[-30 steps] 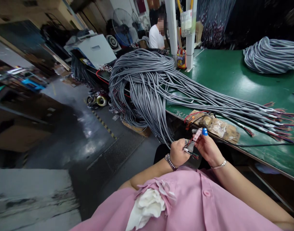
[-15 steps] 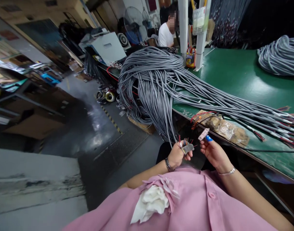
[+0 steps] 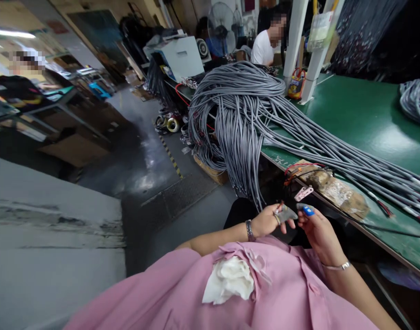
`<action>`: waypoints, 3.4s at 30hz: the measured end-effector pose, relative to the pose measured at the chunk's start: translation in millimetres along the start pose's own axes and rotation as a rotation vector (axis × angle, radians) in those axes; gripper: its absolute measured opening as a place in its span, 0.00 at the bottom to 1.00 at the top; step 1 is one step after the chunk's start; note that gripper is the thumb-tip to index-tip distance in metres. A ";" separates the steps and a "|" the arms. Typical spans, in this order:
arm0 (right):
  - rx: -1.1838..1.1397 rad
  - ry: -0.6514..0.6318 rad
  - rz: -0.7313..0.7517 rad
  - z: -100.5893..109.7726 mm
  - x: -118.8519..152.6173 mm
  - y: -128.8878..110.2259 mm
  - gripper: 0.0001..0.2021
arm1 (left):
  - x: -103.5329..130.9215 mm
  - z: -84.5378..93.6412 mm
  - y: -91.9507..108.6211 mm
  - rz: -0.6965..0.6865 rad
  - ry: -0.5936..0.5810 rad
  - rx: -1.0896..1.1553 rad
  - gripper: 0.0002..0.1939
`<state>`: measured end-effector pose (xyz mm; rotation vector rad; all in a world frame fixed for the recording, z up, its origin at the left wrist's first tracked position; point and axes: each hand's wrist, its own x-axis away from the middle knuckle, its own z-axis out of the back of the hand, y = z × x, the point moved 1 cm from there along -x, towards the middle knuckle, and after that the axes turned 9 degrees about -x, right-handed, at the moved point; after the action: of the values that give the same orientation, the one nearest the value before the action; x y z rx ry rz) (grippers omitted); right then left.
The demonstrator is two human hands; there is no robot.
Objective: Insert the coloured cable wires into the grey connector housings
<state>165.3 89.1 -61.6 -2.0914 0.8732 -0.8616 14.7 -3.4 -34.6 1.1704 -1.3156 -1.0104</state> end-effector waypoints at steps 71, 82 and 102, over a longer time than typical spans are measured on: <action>0.053 -0.017 0.006 -55.1 -6.7 2.0 0.08 | -6.6 13.6 -14.4 0.132 0.274 0.110 0.19; 0.118 0.006 0.066 -47.5 -5.7 6.0 0.07 | -5.1 14.2 -13.9 0.099 0.334 0.117 0.18; 0.202 -0.371 -0.139 -40.2 -17.9 -28.1 0.16 | 1.0 16.3 -7.7 0.233 -0.019 -0.077 0.17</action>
<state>133.0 104.0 -23.4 -2.0584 0.4318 -0.5754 -0.8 -6.5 -43.4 0.9281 -1.3801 -0.8950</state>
